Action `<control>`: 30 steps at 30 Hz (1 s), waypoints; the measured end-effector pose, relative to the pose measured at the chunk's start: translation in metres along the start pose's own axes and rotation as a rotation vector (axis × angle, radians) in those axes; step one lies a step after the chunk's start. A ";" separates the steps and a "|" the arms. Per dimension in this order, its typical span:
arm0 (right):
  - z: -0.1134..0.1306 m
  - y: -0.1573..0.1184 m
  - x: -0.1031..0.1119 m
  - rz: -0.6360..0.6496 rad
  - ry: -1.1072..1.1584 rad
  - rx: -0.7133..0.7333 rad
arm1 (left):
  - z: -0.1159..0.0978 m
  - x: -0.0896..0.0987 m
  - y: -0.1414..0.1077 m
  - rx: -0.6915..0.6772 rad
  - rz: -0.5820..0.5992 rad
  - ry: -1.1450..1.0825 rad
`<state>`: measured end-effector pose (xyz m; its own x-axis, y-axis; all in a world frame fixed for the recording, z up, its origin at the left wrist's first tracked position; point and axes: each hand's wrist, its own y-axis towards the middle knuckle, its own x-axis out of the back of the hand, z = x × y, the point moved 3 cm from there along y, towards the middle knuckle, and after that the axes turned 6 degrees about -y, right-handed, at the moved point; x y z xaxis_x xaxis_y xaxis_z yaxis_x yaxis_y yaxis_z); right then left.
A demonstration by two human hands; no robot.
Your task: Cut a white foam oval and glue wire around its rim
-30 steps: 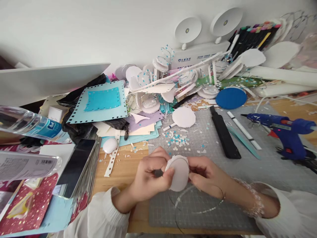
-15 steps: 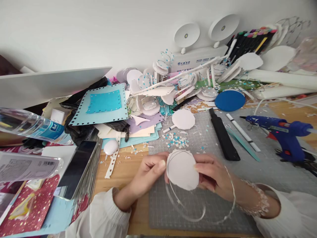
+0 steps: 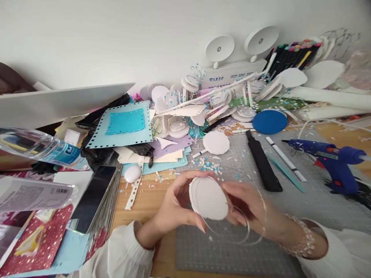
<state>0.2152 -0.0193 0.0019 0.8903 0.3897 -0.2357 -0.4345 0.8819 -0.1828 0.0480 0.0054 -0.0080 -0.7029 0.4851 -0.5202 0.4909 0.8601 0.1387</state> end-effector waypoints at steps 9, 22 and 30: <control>-0.004 -0.007 0.003 0.177 0.279 0.076 | -0.005 0.005 0.000 -0.203 -0.163 0.157; 0.016 -0.005 0.011 0.034 0.516 0.044 | -0.006 0.003 -0.004 -0.311 -0.105 0.443; 0.012 0.000 0.017 -0.142 0.617 -0.009 | -0.003 0.004 -0.004 -0.302 -0.089 0.454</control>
<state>0.2321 -0.0090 0.0087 0.6980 0.0424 -0.7148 -0.3215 0.9105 -0.2600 0.0414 0.0049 -0.0078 -0.9190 0.3707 -0.1345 0.2972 0.8752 0.3816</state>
